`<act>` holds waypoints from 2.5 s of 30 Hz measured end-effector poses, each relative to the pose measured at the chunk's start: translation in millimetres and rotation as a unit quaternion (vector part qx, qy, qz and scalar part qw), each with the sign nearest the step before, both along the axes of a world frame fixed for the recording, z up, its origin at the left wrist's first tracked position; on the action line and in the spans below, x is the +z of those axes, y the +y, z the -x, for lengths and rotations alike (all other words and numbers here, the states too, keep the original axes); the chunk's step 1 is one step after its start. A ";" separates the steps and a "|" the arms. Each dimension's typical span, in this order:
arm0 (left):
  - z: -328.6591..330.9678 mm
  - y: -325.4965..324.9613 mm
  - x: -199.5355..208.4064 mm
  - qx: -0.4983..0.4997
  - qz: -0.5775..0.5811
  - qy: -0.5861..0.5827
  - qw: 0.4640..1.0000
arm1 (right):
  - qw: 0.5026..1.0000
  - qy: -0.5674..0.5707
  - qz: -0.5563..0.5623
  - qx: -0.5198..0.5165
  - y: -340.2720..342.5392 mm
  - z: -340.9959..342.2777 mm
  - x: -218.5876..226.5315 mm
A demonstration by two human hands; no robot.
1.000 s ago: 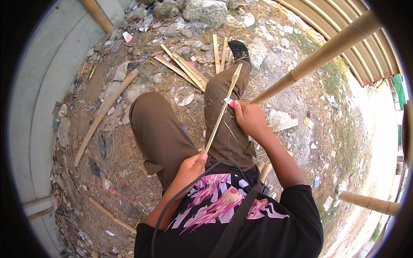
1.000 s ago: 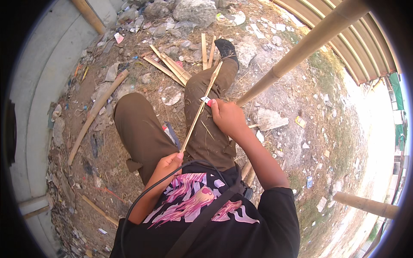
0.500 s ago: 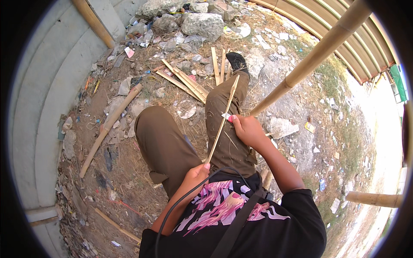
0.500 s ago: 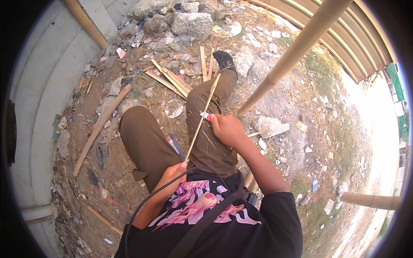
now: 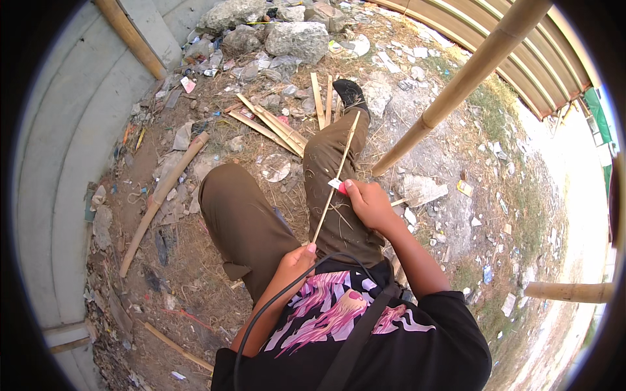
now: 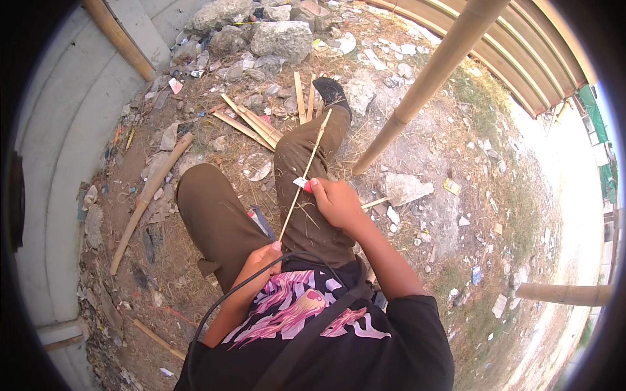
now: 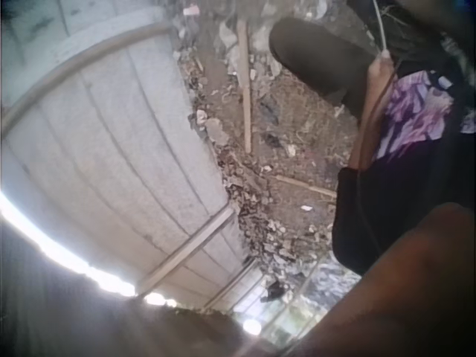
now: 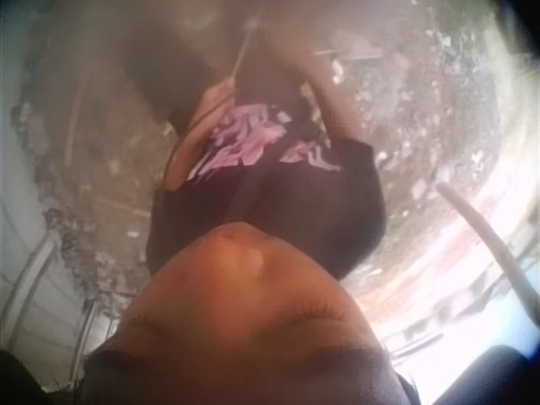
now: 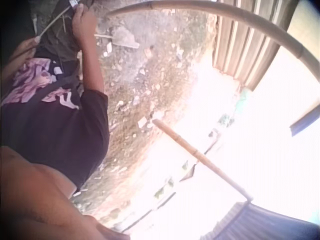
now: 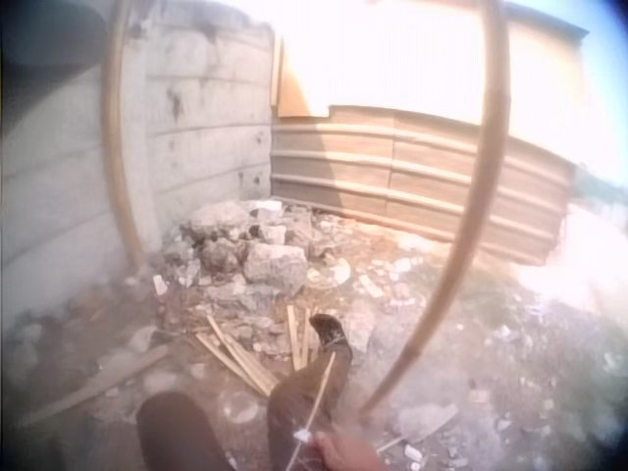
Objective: The person sits on the ground and uses a red utility knife to shave and smooth a thin bamboo stick. They hold the stick with their left hand and scrape along its length with the knife in their right hand, removing thin strips of bamboo.
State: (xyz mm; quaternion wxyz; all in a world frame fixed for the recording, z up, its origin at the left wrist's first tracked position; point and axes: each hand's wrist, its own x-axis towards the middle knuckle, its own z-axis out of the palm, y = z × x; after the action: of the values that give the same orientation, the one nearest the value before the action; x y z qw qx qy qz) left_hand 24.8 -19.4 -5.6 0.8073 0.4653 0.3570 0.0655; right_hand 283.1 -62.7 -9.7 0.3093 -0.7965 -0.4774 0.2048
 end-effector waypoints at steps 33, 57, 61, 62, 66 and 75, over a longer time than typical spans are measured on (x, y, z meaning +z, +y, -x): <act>6.0 -1.8 7.8 0.006 -0.081 0.081 0.993 | 0.997 -0.038 0.060 -0.007 27.6 -37.1 1.6; 4.1 -6.7 16.6 -0.006 -0.230 0.146 0.962 | 0.993 -0.095 0.022 -0.060 43.0 -49.8 -10.2; 3.9 -9.1 12.8 0.004 -0.214 0.144 0.966 | 0.993 -0.114 0.029 -0.024 26.4 -29.5 -15.9; 4.1 -9.9 11.9 0.008 -0.204 0.143 0.968 | 0.993 -0.113 0.024 -0.018 23.5 -24.4 -14.5; 4.1 -10.1 18.3 0.002 -0.206 0.149 0.967 | 0.994 -0.102 0.025 -0.005 16.2 -24.5 -11.5; 1.9 -12.4 15.9 0.001 -0.208 0.154 0.966 | 0.999 -0.011 0.034 0.015 9.6 -22.4 -11.1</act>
State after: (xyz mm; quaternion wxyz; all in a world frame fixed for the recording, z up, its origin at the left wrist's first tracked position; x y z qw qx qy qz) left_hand 22.9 -31.8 10.3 0.6279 0.6272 0.4561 0.0665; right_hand 305.5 -53.1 -20.8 0.2735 -0.8015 -0.4856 0.2169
